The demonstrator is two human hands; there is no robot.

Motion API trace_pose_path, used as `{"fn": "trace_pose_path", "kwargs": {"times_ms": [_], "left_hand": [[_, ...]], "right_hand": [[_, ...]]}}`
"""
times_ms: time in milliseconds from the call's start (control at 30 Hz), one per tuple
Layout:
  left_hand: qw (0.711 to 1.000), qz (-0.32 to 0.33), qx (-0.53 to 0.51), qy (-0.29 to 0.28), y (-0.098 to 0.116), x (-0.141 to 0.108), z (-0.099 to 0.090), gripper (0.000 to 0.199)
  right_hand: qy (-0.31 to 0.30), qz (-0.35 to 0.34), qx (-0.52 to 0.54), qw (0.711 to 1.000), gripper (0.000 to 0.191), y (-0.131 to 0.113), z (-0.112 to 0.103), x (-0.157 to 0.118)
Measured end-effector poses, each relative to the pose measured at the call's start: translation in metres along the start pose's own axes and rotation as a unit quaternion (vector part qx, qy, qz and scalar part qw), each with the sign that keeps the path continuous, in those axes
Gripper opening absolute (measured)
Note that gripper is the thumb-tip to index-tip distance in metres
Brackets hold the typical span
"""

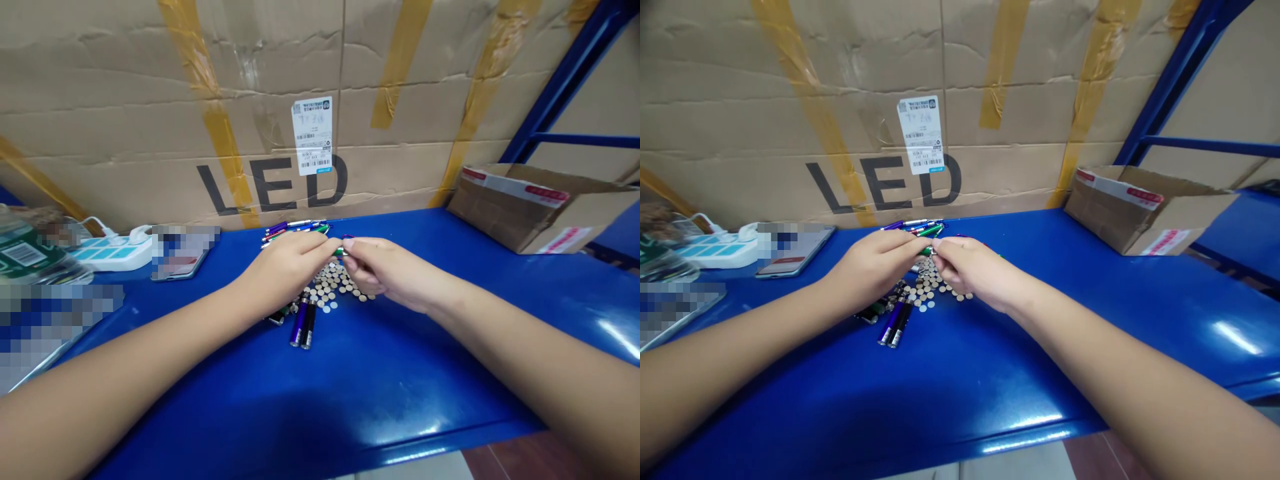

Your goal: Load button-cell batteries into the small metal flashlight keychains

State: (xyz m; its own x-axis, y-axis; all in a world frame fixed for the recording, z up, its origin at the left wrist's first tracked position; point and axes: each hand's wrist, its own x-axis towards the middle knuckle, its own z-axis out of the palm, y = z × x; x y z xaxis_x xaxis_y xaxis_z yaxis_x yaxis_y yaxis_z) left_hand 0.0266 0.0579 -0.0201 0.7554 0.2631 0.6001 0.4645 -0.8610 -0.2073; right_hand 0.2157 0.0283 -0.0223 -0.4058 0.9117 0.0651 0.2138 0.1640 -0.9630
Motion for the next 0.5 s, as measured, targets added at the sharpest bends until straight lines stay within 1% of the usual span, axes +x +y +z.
{"fn": "trace_pose_path", "kwargs": {"times_ms": [33,67,100,133,167,200,233,267,300,333,367,400,500], "left_hand": [[0.999,0.016,0.028,0.001,-0.001,0.002,-0.002,0.03],[0.999,0.024,0.04,0.003,-0.002,0.004,-0.004,0.03],[0.999,0.02,0.038,0.006,-0.003,0.006,-0.007,0.029],[1.0,0.002,0.026,0.012,-0.004,0.008,-0.01,0.029],[0.999,-0.027,0.009,0.021,-0.005,0.009,-0.012,0.028],[0.998,-0.06,-0.009,0.027,-0.006,0.01,-0.014,0.027],[0.995,-0.093,-0.026,0.031,-0.007,0.01,-0.015,0.026],[0.991,-0.121,-0.039,0.032,-0.008,0.01,-0.016,0.026],[0.989,-0.138,-0.048,0.029,-0.008,0.009,-0.016,0.026],[0.987,-0.148,-0.057,0.023,-0.009,0.008,-0.016,0.027],[0.986,-0.152,-0.065,0.015,-0.009,0.006,-0.014,0.027],[0.985,-0.155,-0.071,0.005,-0.009,0.005,-0.013,0.027],[0.985,-0.153,-0.079,-0.032,-0.009,0.002,-0.008,0.025]], "right_hand": [[-0.02,0.019,0.042,0.999,0.033,-0.002,-0.001,0.0],[-0.031,0.021,0.046,0.998,0.034,-0.004,-0.003,0.0],[-0.025,0.004,0.013,1.0,0.035,-0.007,-0.008,0.0],[-0.003,-0.02,-0.051,0.998,0.037,-0.008,-0.016,0.0],[0.038,-0.056,-0.134,0.989,0.038,-0.009,-0.025,0.0],[0.109,-0.101,-0.237,0.96,0.036,-0.009,-0.036,-0.001],[0.163,-0.117,-0.329,0.923,0.034,-0.008,-0.047,-0.001],[0.2,-0.107,-0.388,0.893,0.03,-0.005,-0.059,-0.001],[0.209,-0.086,-0.421,0.879,0.027,-0.001,-0.07,-0.001],[0.186,-0.063,-0.443,0.875,0.022,0.003,-0.079,0.0],[0.138,-0.045,-0.463,0.874,0.017,0.007,-0.086,0.0],[0.098,-0.027,-0.488,0.867,0.013,0.011,-0.091,0.001],[0.01,0.026,-0.55,0.835,0.018,0.018,-0.097,0.002]]}}
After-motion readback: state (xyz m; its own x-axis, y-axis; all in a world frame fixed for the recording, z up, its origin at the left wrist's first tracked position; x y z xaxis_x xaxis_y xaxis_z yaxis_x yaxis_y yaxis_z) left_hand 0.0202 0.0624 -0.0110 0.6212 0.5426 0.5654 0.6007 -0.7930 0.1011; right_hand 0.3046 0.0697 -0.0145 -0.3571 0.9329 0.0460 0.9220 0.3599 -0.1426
